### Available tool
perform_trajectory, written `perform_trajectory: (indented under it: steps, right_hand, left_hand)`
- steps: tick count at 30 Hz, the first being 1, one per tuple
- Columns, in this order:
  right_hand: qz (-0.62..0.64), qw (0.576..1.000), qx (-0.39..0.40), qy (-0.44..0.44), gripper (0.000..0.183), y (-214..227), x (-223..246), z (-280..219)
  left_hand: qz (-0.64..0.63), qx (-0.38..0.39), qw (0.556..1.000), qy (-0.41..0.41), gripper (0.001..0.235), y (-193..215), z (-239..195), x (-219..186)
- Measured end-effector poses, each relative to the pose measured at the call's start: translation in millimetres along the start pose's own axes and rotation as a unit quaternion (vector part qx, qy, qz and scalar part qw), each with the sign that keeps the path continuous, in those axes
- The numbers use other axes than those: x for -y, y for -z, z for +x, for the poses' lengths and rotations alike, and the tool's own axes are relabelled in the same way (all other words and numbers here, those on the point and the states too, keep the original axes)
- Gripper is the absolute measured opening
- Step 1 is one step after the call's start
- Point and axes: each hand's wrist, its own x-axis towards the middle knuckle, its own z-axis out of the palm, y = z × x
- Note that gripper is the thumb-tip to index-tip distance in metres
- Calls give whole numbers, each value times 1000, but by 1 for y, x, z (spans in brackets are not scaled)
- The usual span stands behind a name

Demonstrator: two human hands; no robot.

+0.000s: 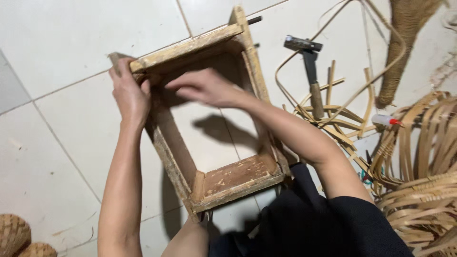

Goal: The person assembles a rectangular wooden basket frame by inserting a wooden block, tapping it with a hammer, and fitting a flexible rattan strip around the interior. The person then places a pre-woven rattan basket body into the frame.

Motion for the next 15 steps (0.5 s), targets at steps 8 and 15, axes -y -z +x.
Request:
perform_trajectory:
  steps: [8, 15]
  right_hand:
    - [-326, 882, -311, -135, 30, 189, -110, -153]
    - [-426, 875, -196, -117, 30, 202, -174, -152]
  left_hand:
    - [127, 124, 979, 98, 59, 12, 24, -7]
    - [-7, 85, 988, 131, 131, 3, 46, -2]
